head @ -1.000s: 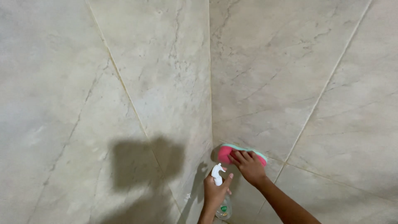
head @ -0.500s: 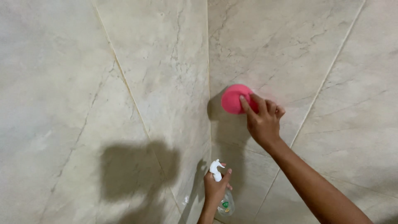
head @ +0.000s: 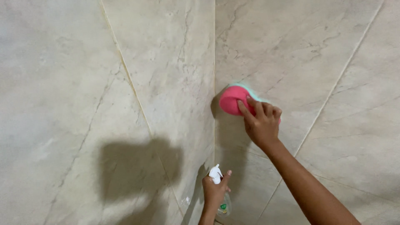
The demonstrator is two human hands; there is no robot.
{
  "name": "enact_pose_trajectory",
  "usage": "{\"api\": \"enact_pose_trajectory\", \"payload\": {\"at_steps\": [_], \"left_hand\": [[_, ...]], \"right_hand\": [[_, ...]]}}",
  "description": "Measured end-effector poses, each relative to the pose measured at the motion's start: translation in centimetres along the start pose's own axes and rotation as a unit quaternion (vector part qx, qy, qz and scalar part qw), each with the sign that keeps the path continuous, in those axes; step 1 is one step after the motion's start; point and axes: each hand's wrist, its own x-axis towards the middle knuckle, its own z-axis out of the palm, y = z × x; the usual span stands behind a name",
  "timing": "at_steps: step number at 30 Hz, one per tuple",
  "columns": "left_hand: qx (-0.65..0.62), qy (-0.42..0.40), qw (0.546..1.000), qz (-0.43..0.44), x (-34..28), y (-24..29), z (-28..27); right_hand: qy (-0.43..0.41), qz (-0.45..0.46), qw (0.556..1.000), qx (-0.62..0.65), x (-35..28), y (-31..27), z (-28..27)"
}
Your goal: The person sprays a cleaning solution onto the tiled wall and scrubs the surface with a pink sponge. They repeatedly apply the spray and wipe the tiles in a circular motion to clean the grout lines and tile faces.
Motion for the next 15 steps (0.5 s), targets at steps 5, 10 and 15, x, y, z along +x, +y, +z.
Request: {"api": "enact_pose_trajectory", "payload": {"at_steps": [5, 10, 15], "left_hand": [[-0.008, -0.001, 1.0, 0.014, -0.5, -0.3, -0.2], [-0.026, -0.008, 0.999, 0.017, -0.4, -1.2, -1.0], [-0.06, -0.016, 0.998, 0.018, -0.1, -2.7, -1.9]], "right_hand": [[-0.143, -0.034, 0.988, 0.034, -9.5, -2.9, 3.3], [-0.277, -0.072, 0.955, 0.075, -21.2, -4.4, 5.9], [-0.365, -0.004, 0.925, 0.109, -25.1, -2.7, 4.6]]}}
